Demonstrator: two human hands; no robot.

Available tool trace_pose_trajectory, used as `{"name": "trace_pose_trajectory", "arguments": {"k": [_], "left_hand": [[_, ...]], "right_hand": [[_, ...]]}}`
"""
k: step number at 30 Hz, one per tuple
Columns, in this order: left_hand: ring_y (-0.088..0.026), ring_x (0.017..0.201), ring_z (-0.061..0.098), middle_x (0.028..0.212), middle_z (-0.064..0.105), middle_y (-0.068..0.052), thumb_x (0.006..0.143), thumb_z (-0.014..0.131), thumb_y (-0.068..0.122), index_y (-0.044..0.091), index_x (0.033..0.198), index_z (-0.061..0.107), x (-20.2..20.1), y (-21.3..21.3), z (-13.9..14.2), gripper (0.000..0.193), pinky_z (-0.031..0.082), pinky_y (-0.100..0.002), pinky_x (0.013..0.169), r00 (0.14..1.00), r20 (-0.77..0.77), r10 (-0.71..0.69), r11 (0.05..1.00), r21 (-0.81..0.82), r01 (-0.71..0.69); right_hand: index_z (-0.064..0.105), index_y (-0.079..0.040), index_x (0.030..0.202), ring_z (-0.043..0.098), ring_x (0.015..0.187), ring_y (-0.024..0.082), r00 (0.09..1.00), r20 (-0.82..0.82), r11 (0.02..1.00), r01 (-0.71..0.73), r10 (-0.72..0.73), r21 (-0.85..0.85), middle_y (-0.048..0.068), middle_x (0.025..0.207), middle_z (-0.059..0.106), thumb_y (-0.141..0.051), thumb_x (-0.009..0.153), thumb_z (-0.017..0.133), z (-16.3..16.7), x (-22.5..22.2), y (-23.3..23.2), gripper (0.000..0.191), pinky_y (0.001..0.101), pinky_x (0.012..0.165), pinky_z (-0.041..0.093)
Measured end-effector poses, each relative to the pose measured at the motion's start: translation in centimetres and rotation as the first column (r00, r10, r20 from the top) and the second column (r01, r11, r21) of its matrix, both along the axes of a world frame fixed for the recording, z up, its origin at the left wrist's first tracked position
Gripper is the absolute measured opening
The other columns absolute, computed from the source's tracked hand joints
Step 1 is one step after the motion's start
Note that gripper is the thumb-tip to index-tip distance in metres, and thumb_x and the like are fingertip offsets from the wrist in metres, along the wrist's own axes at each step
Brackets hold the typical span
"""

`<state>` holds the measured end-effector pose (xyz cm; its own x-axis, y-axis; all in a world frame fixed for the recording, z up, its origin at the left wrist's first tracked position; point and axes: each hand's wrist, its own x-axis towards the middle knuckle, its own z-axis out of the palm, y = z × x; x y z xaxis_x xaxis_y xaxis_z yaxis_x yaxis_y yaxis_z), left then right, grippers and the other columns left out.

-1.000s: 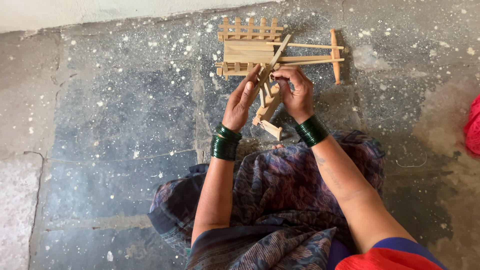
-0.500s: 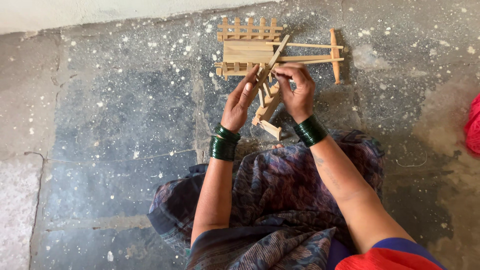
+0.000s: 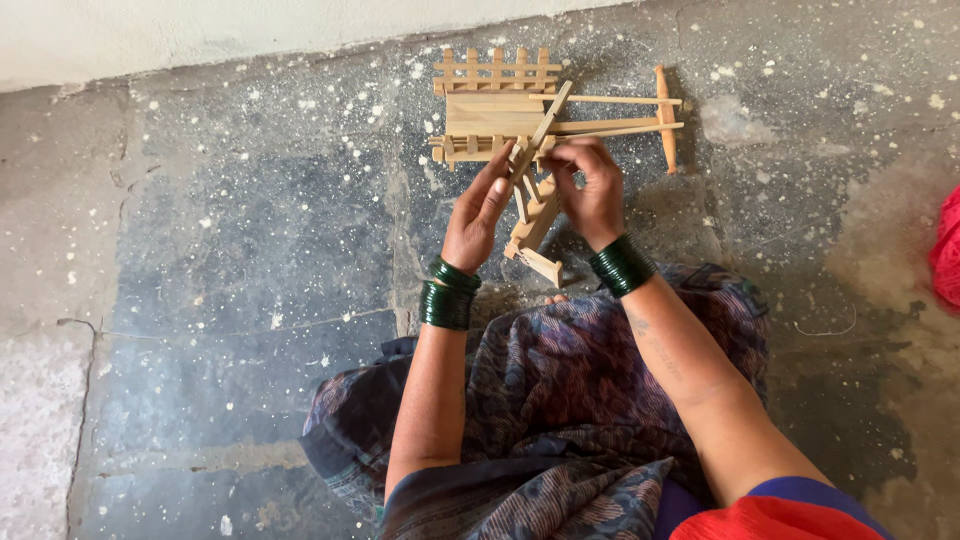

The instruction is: The person sits on the floor assembling a small wooden model resembling a miniature spinning wheel or cart. They fit slatted side panels into a frame, attach a long axle with end bars, then join a smaller base piece to the assembly, pressing parts together by hand and repositioning the model as they work.

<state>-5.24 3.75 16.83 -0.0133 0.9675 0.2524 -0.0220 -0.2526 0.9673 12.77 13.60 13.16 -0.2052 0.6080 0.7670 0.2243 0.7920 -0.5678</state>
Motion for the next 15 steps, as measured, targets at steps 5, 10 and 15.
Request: {"name": "trace_pose_trajectory", "arguments": {"k": [5, 10, 15], "left_hand": [[-0.027, 0.142, 0.053, 0.154, 0.054, -0.017, 0.107, 0.055, 0.032, 0.017, 0.158, 0.041, -0.2, 0.1, -0.6, 0.055, 0.046, -0.04, 0.114, 0.994, -0.105, 0.032, 0.999, -0.025, -0.035], [-0.027, 0.144, 0.05, 0.156, 0.052, -0.018, 0.108, 0.056, 0.029, 0.016, 0.158, 0.041, -0.2, 0.2, -1.0, 0.054, 0.044, -0.041, 0.115, 0.997, -0.077, 0.016, 1.0, -0.007, -0.017], [-0.027, 0.143, 0.052, 0.154, 0.053, -0.018, 0.107, 0.057, 0.028, 0.015, 0.158, 0.04, -0.4, 0.3, -1.1, 0.055, 0.045, -0.04, 0.115, 0.997, -0.074, 0.02, 0.999, -0.027, -0.022]], "right_hand": [[0.067, -0.011, 0.105, 0.068, 0.083, 0.012, 0.995, -0.07, 0.992, 0.067, -0.075, -0.105, 0.004, 0.104, 0.07, 0.0, 0.101, 0.068, 1.7, 1.0, 2.1, 0.012, 0.026, 0.07, 0.06], [0.064, -0.011, 0.103, 0.07, 0.091, 0.012, 0.999, -0.031, 0.996, -0.038, 0.035, -0.08, 0.004, 0.105, 0.068, 0.0, 0.1, 0.069, 2.7, 1.1, 3.4, 0.012, 0.0269, 0.078, 0.064], [0.065, -0.009, 0.102, 0.07, 0.089, 0.013, 1.0, -0.005, 0.991, -0.022, 0.022, -0.129, 0.004, 0.105, 0.069, 0.003, 0.098, 0.068, 2.2, 1.4, 3.4, 0.013, 0.0267, 0.076, 0.062]]}}
